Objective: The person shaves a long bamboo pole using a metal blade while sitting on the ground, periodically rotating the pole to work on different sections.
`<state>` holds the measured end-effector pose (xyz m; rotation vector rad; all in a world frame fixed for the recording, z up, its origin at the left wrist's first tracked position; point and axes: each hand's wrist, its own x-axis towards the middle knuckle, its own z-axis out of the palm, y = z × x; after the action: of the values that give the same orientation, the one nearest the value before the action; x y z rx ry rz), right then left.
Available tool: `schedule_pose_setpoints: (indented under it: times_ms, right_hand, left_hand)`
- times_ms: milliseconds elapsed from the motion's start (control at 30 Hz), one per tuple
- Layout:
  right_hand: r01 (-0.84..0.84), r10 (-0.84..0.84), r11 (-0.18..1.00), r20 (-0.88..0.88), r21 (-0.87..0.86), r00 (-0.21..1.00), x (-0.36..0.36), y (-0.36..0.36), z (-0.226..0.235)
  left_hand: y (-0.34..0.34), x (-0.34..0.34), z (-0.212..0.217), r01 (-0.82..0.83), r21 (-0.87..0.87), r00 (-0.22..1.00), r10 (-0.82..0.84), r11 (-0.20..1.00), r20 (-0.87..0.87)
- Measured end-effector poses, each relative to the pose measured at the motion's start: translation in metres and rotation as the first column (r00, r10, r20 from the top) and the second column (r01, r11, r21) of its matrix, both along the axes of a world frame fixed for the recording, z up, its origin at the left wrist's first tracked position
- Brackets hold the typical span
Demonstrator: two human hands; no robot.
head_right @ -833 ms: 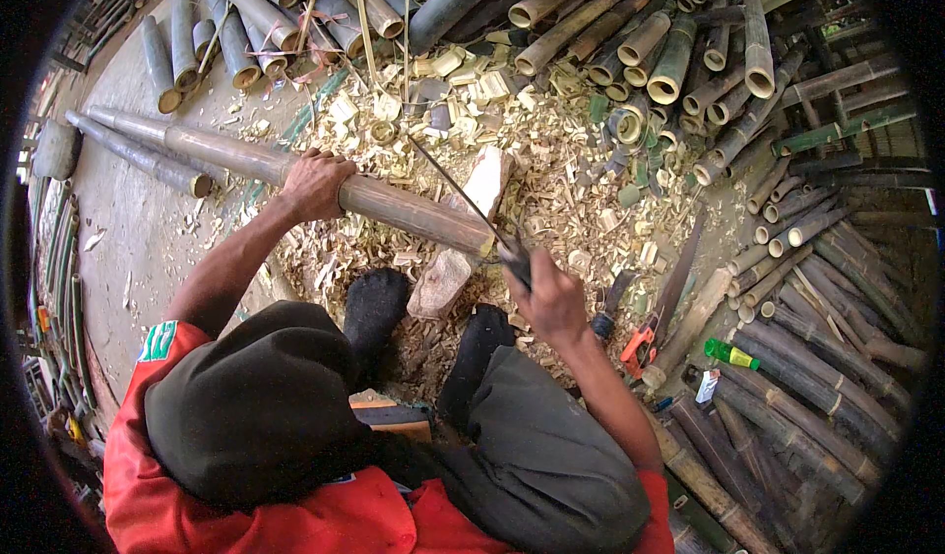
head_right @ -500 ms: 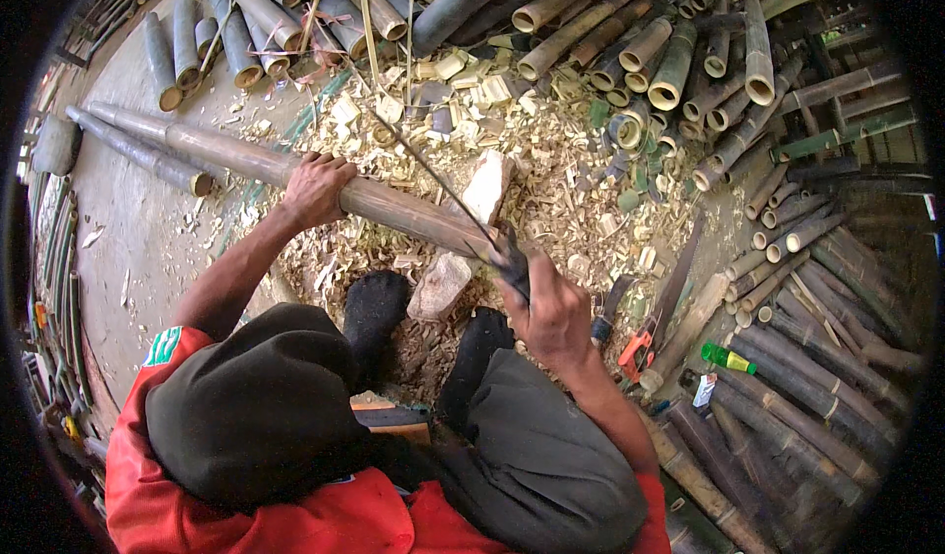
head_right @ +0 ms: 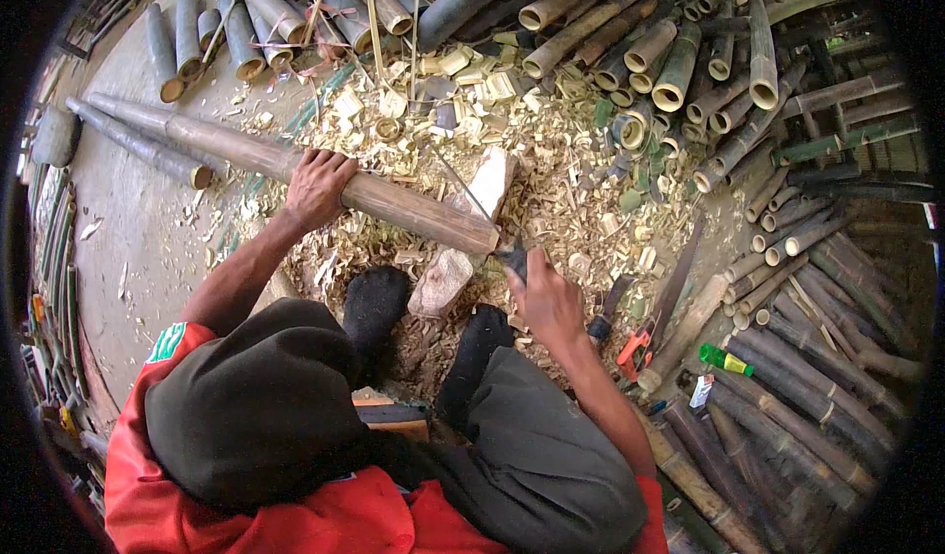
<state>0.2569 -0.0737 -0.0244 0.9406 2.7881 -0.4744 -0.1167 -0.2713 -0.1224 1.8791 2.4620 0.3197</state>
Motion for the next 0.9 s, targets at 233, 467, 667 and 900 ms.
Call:
schedule_pose_setpoints:
  times_ms: [233,467,667,900]
  right_hand:
    - [-0.003,-0.012,0.994,-0.128,-0.111,0.992,-0.028,-0.013,0.065]
    - [0.025,-0.018,0.999,0.165,-0.038,0.986,0.000,0.000,0.014]
    - [-0.036,0.010,0.990,-0.188,-0.135,0.982,-0.034,-0.019,0.078]
    - [0.009,-0.004,1.000,0.176,-0.030,0.984,-0.002,0.015,0.004]
  left_hand:
    - [-0.019,-0.004,-0.012,-0.034,0.050,0.999,0.036,0.998,-0.038]
    - [-0.008,0.009,-0.010,-0.038,0.101,0.996,0.046,0.994,-0.077]
    - [0.016,-0.023,0.036,0.107,-0.514,0.992,-0.053,0.851,0.118]
    - [0.031,-0.023,0.025,0.127,-0.495,0.976,-0.021,0.860,0.215]
